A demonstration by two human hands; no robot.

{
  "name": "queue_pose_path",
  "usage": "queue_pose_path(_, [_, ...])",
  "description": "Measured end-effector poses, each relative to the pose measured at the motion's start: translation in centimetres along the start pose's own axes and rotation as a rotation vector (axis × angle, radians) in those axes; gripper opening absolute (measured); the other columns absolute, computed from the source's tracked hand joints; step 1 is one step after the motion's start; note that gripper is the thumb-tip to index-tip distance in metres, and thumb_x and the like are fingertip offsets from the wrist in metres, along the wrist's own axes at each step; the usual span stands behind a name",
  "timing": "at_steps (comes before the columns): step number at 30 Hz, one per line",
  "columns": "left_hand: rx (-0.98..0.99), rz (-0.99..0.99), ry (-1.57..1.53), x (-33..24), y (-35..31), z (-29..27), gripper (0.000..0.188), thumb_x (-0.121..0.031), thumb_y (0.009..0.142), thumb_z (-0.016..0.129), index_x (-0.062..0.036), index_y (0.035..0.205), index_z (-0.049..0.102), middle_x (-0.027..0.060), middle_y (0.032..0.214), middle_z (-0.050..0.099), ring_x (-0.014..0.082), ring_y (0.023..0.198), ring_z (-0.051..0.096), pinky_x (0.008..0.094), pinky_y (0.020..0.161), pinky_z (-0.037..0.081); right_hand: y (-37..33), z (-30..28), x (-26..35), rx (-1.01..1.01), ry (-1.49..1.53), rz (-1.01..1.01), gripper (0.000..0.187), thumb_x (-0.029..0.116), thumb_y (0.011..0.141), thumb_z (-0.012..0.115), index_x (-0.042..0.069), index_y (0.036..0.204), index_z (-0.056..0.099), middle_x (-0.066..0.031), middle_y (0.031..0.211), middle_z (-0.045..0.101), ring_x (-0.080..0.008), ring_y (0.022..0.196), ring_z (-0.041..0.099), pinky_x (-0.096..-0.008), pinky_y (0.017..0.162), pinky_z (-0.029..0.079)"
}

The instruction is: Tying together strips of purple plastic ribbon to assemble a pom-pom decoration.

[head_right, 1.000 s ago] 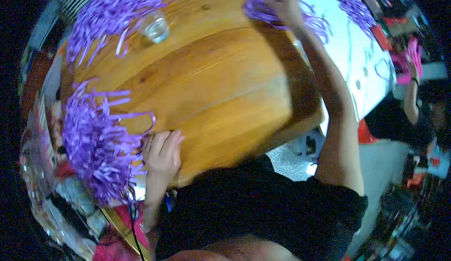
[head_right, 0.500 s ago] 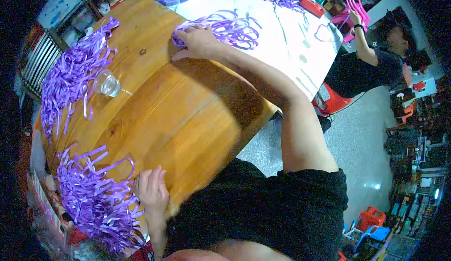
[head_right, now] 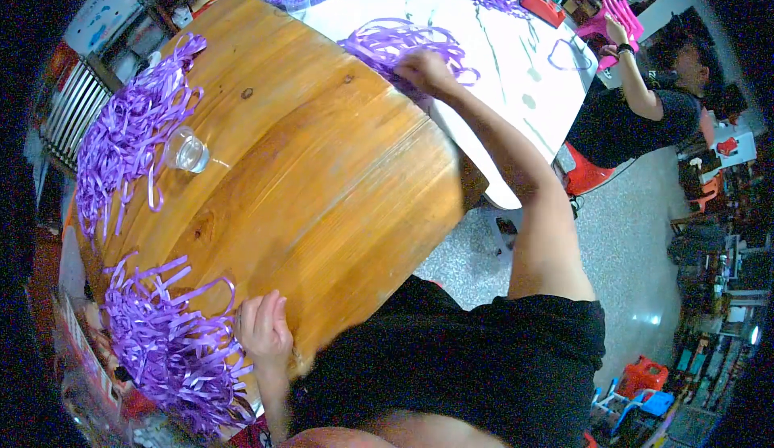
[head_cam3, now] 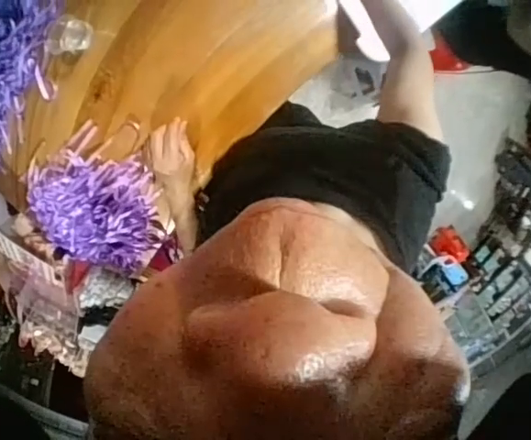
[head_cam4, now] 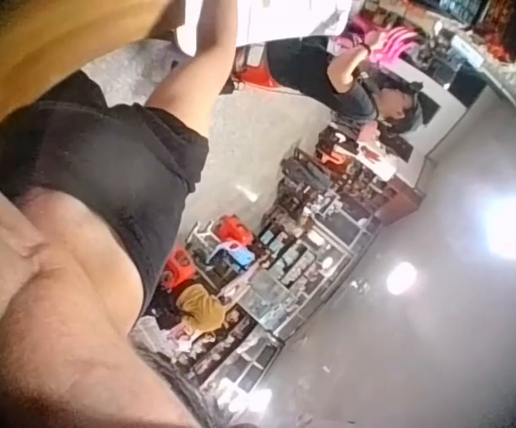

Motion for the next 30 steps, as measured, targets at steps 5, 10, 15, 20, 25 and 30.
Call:
queue_pose_path(5, [0.013,-0.036,-0.01,0.5,-0.1,0.7,0.014,-0.009,0.077,0.069,-0.0037,0.089,0.063,0.0095,0.077,0.055,0.0276,0.067,0.055,0.0386,0.059,0.043,-6.5,-3.9,-6.5,-0.092,-0.04,0.12,0.014,0.014,0.079,0.068,0.005,0.089,0.068,-0.0108,0.085,0.063,-0.0224,0.075,0.061,-0.0322,0.069,0.048])
queue_pose_path(10, [0.014,-0.111,0.01,0.0,0.5,0.5,0.012,-0.008,0.079,0.067,-0.0025,0.089,0.063,0.0111,0.076,0.056,0.0295,0.067,0.055,0.0394,0.059,0.043,-11.6,-8.4,-12.9,-0.201,-0.122,0.354,0.011,0.009,0.081,0.062,0.003,0.089,0.067,-0.0154,0.089,0.064,-0.0287,0.082,0.06,-0.0358,0.077,0.047])
queue_pose_path(15, [0.051,-0.079,0.093,-0.6,1.0,1.3,0.012,-0.004,0.078,0.066,-0.0006,0.089,0.063,0.0121,0.077,0.056,0.0296,0.068,0.055,0.0378,0.059,0.044,-15.4,-11.3,-20.9,-0.381,-0.263,0.577,0.015,0.018,0.081,0.061,0.007,0.09,0.067,-0.0161,0.084,0.065,-0.0289,0.077,0.062,-0.0351,0.072,0.048])
queue_pose_path(20, [0.091,-0.087,0.201,-0.3,1.1,2.1,0.014,-0.006,0.076,0.068,-0.0038,0.088,0.063,0.0099,0.077,0.056,0.0286,0.067,0.055,0.0379,0.059,0.043,-15.8,-12.8,-27.5,-0.226,-0.436,0.585,0.023,0.027,0.083,0.058,0.009,0.093,0.068,-0.0138,0.087,0.066,-0.0294,0.081,0.063,-0.0384,0.073,0.048])
queue_pose_path(25, [0.09,-0.157,0.293,-0.5,0.6,0.4,0.018,-0.007,0.072,0.07,-0.0057,0.088,0.063,0.0062,0.077,0.057,0.0247,0.067,0.055,0.0359,0.058,0.043,-14.1,-9.6,-35.4,-0.198,-0.531,0.563,0.04,0.049,0.087,0.046,0.016,0.093,0.068,-0.0145,0.082,0.067,-0.0338,0.075,0.064,-0.0446,0.065,0.048])
queue_pose_path(30, [-0.039,-0.146,0.25,1.1,-0.8,0.8,0.017,-0.009,0.07,0.07,-0.0075,0.085,0.061,0.0041,0.074,0.054,0.0217,0.065,0.054,0.0335,0.058,0.042,-13.2,-17.7,-52.8,-0.176,-0.696,0.414,0.033,0.042,0.083,0.05,0.017,0.094,0.069,-0.0118,0.082,0.068,-0.0292,0.068,0.064,-0.045,0.057,0.049])
Point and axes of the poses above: each hand's wrist, its own y-axis towards the middle knuckle, its own z-axis out of the palm, x = y × z, the point moved 5 cm from there along y, towards the middle knuckle
